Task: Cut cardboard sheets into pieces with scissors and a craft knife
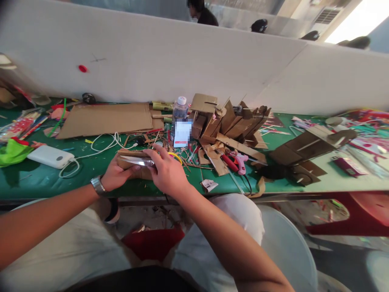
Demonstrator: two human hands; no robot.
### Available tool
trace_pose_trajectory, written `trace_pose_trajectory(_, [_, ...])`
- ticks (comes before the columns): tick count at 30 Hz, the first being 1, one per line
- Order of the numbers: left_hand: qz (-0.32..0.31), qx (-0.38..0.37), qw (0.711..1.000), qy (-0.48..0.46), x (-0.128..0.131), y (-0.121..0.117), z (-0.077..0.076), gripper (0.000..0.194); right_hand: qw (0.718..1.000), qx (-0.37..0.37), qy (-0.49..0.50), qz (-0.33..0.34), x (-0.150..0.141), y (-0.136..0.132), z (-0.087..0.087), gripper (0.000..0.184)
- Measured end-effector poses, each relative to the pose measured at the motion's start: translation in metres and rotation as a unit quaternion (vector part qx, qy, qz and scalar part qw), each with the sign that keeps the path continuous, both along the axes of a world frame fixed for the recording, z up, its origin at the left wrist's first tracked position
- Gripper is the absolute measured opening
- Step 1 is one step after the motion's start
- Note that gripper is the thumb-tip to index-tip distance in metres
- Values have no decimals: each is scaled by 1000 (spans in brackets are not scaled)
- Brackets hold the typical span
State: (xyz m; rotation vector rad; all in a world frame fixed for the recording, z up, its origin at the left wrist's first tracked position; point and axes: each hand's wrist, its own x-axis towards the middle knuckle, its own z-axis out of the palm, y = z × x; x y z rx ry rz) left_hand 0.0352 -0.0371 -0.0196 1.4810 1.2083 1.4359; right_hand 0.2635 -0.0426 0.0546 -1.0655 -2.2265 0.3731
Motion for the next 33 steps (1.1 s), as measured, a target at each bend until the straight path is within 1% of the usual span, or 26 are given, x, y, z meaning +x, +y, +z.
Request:
trace_pose_trajectory(3, [3, -1, 1000, 12, -2, -1, 11, 59, 999, -23, 44, -19, 4, 1, 7, 55])
trace_pose_trajectory(5, [-8, -20, 1000, -2, -6, -3, 19, 63, 996, -51, 74, -18, 6, -1, 14, 54])
trace_pose_trajectory(9, [-49, -76, 995, -44, -15, -6, 29, 74, 985, -110, 132, 26, 9, -6, 22, 43])
trace_pose_trajectory(13, [-129, -104, 981, -101, -16, -8, 35, 74, 960, -174, 205, 80, 9, -8, 19, 38])
trace_pose_trajectory(15, [-130, -113, 978, -115, -13, -8, 35, 73, 955, -179, 225, 73, 9, -8, 14, 40])
trace_pose_trajectory(17, [-104, -117, 981, -115, -10, -7, 34, 73, 956, -171, 231, 58, 9, -8, 9, 44])
trace_pose_trajectory(19, [-95, -120, 981, -116, -9, -6, 33, 74, 959, -165, 224, 54, 9, -9, 8, 52])
trace_pose_trajectory(21, [-112, -115, 979, -129, -8, -5, 32, 72, 960, -158, 220, 65, 8, -12, 9, 63])
trace_pose_trajectory(23, [-145, -106, 973, -147, -6, -5, 32, 69, 959, -147, 227, 83, 8, -16, 13, 67])
trace_pose_trajectory(26, [-191, -92, 966, -151, -1, -7, 35, 67, 955, -144, 239, 97, 8, -23, 18, 56])
trace_pose_trajectory(28, [-199, -86, 966, -137, 3, -10, 37, 67, 954, -147, 248, 84, 9, -25, 20, 51])
trace_pose_trajectory(31, [-200, -86, 968, -123, 7, -14, 38, 71, 950, -154, 267, 54, 18, -23, 24, 51])
trace_pose_trajectory(33, [-216, -75, 965, -128, 7, -15, 38, 73, 942, -167, 287, 39, 32, -17, 30, 51])
